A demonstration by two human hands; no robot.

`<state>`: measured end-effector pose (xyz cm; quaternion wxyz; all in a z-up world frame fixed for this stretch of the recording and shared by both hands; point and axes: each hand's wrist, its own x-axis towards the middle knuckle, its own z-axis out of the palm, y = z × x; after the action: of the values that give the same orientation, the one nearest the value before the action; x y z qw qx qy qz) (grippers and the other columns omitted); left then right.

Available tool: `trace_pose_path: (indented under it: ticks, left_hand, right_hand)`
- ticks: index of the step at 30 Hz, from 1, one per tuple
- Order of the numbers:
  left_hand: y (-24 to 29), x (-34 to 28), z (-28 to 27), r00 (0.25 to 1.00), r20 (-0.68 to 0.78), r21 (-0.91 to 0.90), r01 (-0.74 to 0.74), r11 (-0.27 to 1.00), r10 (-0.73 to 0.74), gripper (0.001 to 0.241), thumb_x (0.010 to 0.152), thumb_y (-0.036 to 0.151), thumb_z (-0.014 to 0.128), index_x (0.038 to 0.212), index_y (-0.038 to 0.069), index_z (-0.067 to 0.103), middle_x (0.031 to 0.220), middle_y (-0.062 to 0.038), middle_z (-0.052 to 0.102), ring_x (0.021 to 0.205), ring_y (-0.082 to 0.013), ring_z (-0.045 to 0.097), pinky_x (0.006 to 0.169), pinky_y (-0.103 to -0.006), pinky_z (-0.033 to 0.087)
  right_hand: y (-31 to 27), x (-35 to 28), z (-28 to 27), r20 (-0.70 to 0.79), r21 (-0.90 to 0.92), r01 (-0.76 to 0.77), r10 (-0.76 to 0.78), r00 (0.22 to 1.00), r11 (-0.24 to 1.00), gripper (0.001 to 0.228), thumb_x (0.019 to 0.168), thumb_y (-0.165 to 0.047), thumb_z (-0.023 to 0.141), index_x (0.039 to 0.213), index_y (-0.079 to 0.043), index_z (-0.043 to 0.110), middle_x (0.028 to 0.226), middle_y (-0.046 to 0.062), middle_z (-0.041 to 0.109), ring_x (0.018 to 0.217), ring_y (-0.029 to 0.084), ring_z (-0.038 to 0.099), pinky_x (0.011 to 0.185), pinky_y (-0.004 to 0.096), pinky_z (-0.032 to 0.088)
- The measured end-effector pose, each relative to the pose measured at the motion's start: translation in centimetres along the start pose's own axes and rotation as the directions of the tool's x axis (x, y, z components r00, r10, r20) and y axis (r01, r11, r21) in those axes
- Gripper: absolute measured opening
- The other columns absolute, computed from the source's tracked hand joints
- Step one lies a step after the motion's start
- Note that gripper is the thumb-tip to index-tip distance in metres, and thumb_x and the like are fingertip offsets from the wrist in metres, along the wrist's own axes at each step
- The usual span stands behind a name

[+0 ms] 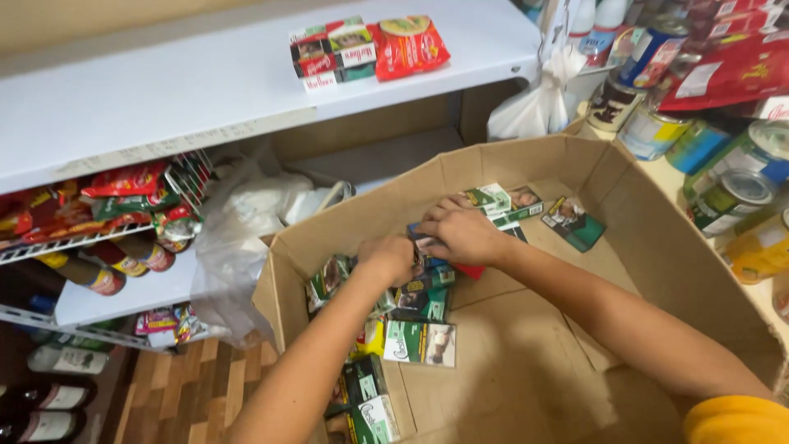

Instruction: The recorder is stocking various items such as snacks, noodles, and cigarette packs onto shelves in a store.

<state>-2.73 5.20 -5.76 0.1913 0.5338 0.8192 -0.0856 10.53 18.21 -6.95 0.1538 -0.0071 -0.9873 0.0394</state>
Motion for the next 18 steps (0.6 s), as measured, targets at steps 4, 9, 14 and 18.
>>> trace_pose_path:
  ticks: [4,9,14,18]
  left_hand:
    - [-1.8,2.9,3.9,0.999,-0.02,0.046,0.041,0.998,-0.04,0.044,0.086,0.041,0.076,0.122,0.015,0.073,0.132,-0.006,0.07,0.127,-0.0285,0.063,0.103,-0.0454,0.052]
    - [-2.2,1.5,2.1,0.994,0.071,0.052,0.083,0.995,-0.086,0.091,0.072,0.026,0.09,0.15,0.02,0.044,0.148,-0.009,0.053,0.141,-0.0326,0.041,0.108,-0.0473,0.045]
    - [-3.5,4.1,3.5,0.993,0.115,0.073,-0.026,0.997,0.017,0.108,0.069,0.027,0.088,0.161,0.024,0.029,0.14,-0.009,0.063,0.139,-0.0349,0.044,0.111,-0.0499,0.036]
    - [-3.7,4.1,2.2,0.985,0.172,-0.006,-0.01,1.0,0.011,0.113,0.06,0.039,0.092,0.156,0.03,0.033,0.143,-0.005,0.06,0.139,-0.0344,0.047,0.11,-0.0498,0.036]
  right_hand:
    - [-0.4,-0.1,4.3,-0.016,-0.111,0.165,-0.167,0.986,0.98,0.04,0.079,-0.028,0.07,0.117,-0.013,0.073,0.125,0.007,0.069,0.119,0.029,0.056,0.107,0.056,0.037]
    - [-3.7,0.3,-1.5,0.446,-0.44,0.06,0.159,0.881,0.896,0.028,0.095,-0.038,0.058,0.109,-0.02,0.074,0.116,0.001,0.07,0.119,0.027,0.06,0.118,0.061,0.027]
    - [-1.9,-0.3,2.5,0.548,-0.358,-0.068,0.269,0.792,0.931,0.036,0.098,-0.024,0.056,0.133,-0.023,0.065,0.098,0.006,0.077,0.095,0.026,0.071,0.116,0.052,0.036]
    - [2.1,-0.5,7.4,0.235,-0.378,-0.145,0.246,0.94,0.914,0.054,0.096,-0.017,0.06,0.149,-0.017,0.055,0.11,0.01,0.071,0.102,0.029,0.07,0.084,0.043,0.052]
